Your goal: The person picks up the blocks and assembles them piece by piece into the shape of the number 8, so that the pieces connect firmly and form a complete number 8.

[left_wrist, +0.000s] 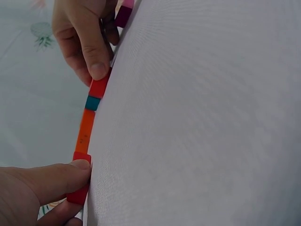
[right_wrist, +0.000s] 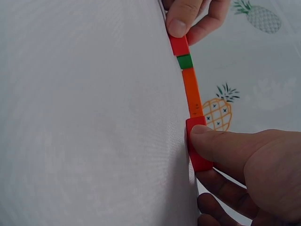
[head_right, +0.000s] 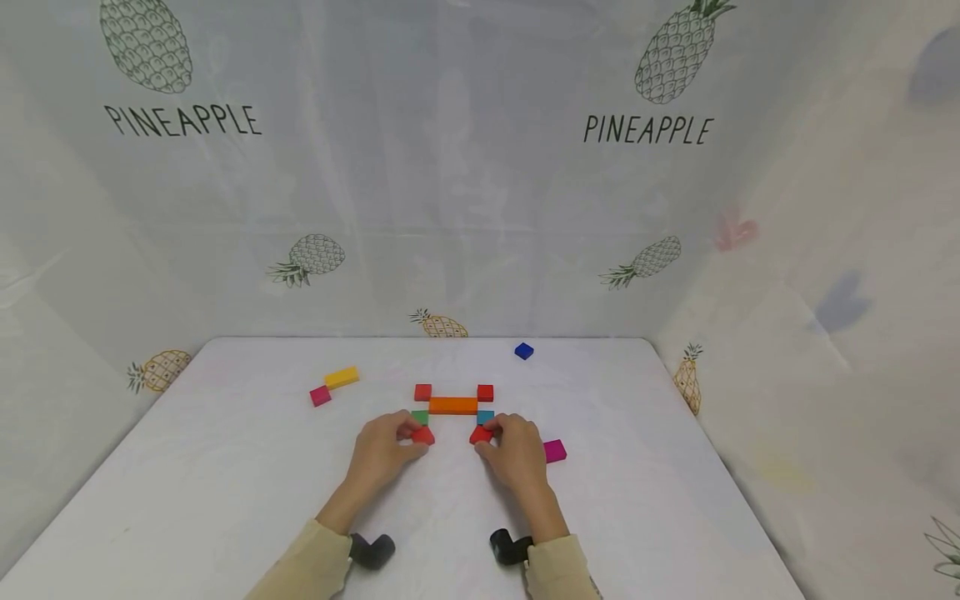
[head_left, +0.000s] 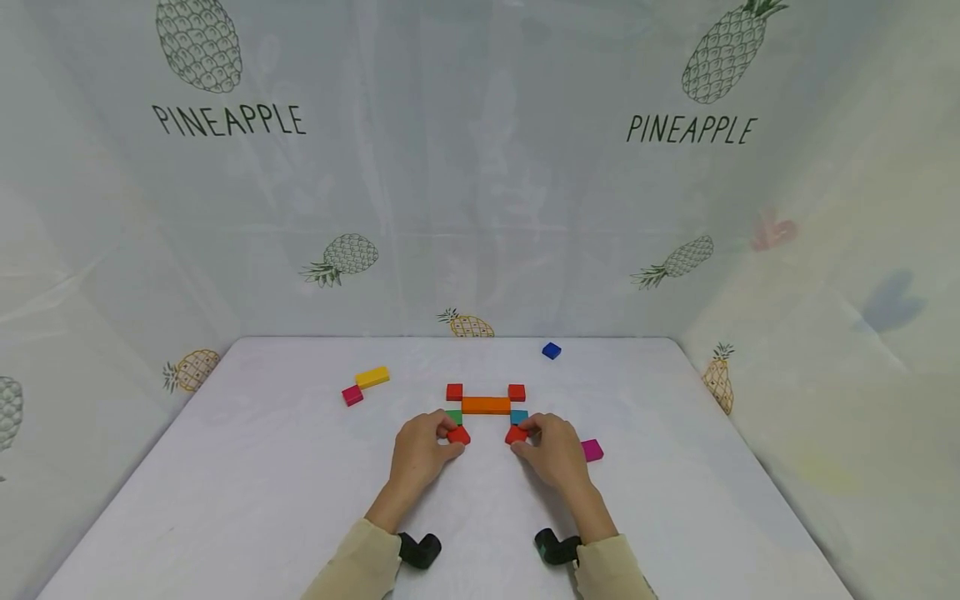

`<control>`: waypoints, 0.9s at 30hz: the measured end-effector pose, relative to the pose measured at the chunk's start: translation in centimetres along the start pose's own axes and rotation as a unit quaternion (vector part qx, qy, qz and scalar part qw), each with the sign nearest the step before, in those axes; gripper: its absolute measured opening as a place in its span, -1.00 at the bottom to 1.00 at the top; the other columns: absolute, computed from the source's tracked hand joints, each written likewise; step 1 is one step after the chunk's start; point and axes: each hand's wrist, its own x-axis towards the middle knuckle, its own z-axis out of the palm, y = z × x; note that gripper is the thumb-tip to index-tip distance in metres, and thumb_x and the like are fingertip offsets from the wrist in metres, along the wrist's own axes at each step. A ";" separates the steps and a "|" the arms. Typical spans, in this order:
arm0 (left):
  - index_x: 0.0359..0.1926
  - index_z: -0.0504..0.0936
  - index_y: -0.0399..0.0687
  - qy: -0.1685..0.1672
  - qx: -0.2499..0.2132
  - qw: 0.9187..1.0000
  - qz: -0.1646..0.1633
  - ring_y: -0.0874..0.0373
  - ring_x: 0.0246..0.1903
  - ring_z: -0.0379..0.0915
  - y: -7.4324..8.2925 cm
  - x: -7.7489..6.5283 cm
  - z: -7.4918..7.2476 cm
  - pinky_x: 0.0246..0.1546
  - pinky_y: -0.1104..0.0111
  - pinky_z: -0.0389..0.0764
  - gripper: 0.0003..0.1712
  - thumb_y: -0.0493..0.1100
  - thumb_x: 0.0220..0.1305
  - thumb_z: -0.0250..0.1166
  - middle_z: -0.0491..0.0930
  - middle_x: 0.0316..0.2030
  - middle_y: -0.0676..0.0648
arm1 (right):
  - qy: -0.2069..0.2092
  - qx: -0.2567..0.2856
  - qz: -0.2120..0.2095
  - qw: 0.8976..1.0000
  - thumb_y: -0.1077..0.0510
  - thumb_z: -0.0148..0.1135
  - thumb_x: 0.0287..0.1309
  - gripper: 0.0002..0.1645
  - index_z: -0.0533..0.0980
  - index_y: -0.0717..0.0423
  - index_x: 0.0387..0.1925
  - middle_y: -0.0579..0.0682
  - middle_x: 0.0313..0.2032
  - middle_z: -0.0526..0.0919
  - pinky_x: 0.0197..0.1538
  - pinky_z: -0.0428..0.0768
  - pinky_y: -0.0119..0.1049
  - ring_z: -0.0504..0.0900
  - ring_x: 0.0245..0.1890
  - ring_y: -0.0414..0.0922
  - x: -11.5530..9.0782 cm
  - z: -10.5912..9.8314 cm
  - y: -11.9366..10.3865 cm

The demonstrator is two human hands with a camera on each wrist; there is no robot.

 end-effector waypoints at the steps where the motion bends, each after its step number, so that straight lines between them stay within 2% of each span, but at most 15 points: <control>1: -0.16 0.75 0.03 0.000 0.000 1.000 0.000 0.11 -0.28 0.45 0.0 0.0 0.0 -0.20 0.25 0.60 -0.69 -0.13 0.12 0.67 0.60 -0.34 0.03 | 0.000 0.000 -0.001 1.000 0.07 0.64 0.13 -0.62 0.72 0.06 -0.05 -0.04 -0.26 0.64 -0.09 0.67 -0.13 0.54 -0.19 -0.09 0.0 0.0 0.0; 13: -0.17 0.74 0.05 0.002 0.001 1.000 -0.001 0.10 -0.26 0.48 0.2 0.0 0.0 -0.19 0.23 0.62 -0.70 -0.13 0.12 0.67 0.61 -0.33 0.03 | 0.001 0.001 0.000 1.000 0.07 0.64 0.13 -0.61 0.72 0.06 -0.03 -0.04 -0.24 0.65 -0.06 0.69 -0.12 0.55 -0.17 -0.08 0.0 0.1 0.1; 20: -0.17 0.74 -0.03 0.006 0.007 1.000 0.023 0.11 -0.31 0.46 0.2 0.1 -0.1 -0.23 0.22 0.53 -0.70 -0.17 0.12 0.66 0.61 -0.35 0.00 | 0.004 0.001 -0.017 1.000 0.09 0.63 0.14 -0.65 0.72 0.09 -0.07 -0.03 -0.26 0.65 -0.07 0.65 -0.13 0.54 -0.19 -0.08 0.0 0.0 0.0; 27: -0.15 0.74 -0.01 0.003 0.007 1.000 0.013 0.10 -0.29 0.46 0.1 0.1 0.0 -0.22 0.22 0.56 -0.69 -0.17 0.13 0.66 0.60 -0.34 0.00 | 0.002 0.000 -0.013 1.000 0.07 0.63 0.15 -0.65 0.73 0.08 -0.07 -0.04 -0.24 0.65 -0.06 0.66 -0.12 0.55 -0.18 -0.08 -0.1 -0.1 -0.1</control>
